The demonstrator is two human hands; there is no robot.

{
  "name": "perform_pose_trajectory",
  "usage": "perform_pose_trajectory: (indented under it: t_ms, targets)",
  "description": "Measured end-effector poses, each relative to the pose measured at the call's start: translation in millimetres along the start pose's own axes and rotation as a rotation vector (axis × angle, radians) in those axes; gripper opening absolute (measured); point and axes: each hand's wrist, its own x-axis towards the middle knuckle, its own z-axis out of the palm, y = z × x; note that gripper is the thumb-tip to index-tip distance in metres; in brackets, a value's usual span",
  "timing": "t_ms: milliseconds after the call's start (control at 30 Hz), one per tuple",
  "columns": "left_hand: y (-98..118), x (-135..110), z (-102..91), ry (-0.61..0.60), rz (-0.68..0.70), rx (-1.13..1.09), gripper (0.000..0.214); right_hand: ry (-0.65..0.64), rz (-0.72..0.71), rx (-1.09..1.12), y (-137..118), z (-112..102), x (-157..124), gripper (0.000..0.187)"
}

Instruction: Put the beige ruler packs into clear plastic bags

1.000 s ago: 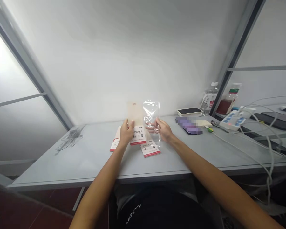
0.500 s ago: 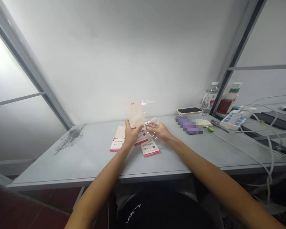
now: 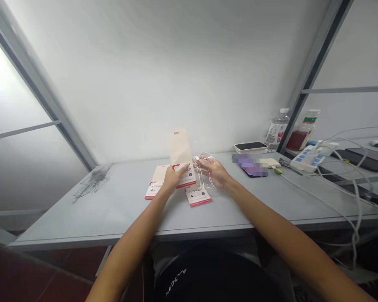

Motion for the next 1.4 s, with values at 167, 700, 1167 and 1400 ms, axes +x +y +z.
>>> perform_pose_trajectory:
  t_ms: [167,700,1167,1400]
  targets:
    - [4,-5,0.7,0.021,0.185,0.287,0.032,0.101,0.004,-0.231,2,-1,0,0.032]
    - [7,-7,-0.7,-0.031,0.242,0.349,0.029,0.089,0.037,-0.243,-6,-8,1,0.032]
    - [9,-7,5.2,0.081,0.094,-0.048,0.034,0.042,0.015,-0.262,-3,-8,1,0.025]
    - [2,1,6.8,0.251,0.091,-0.236,0.038,-0.005,0.032,-0.164,1,-7,1,0.021]
